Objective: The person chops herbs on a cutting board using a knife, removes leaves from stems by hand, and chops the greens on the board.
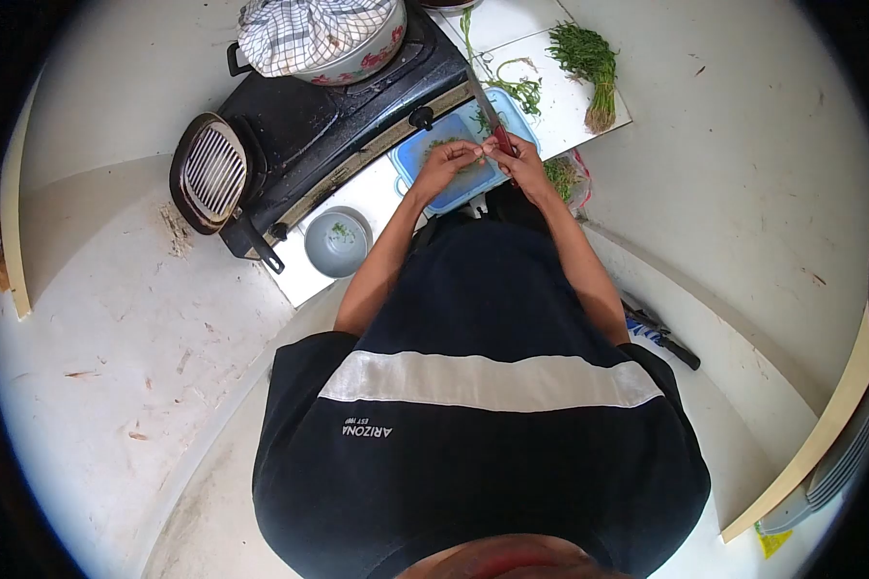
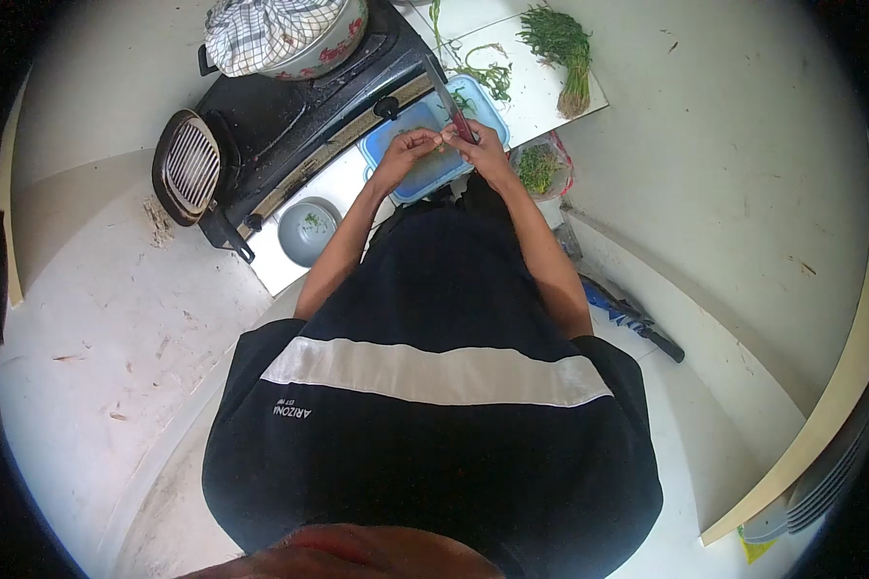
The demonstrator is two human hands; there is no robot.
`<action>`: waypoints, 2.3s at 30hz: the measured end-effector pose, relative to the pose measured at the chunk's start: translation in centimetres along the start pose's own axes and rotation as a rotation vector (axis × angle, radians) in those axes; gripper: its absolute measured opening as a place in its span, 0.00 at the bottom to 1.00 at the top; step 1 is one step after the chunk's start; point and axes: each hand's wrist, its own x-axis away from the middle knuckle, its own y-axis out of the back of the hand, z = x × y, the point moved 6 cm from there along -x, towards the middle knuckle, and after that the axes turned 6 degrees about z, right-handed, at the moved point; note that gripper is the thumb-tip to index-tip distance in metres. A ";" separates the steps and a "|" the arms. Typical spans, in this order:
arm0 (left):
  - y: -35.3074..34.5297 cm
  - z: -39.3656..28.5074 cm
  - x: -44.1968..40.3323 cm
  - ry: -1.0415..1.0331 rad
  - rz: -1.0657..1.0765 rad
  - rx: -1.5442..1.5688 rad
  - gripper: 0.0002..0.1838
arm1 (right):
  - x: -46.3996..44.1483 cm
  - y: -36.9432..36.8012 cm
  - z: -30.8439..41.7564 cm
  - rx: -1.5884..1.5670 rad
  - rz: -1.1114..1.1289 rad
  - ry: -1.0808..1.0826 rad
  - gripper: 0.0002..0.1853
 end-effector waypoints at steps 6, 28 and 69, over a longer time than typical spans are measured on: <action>0.4 1.2 1.8 0.061 -0.050 0.039 0.12 | 0.2 -0.9 -0.9 -0.002 0.030 0.001 0.13; -0.4 -2.7 2.6 -0.235 -0.248 0.031 0.15 | -1.1 -1.9 2.6 0.564 0.002 0.585 0.09; 0.5 6.0 11.2 0.126 -0.991 -0.562 0.11 | 2.6 3.3 -7.3 0.586 0.251 -0.037 0.20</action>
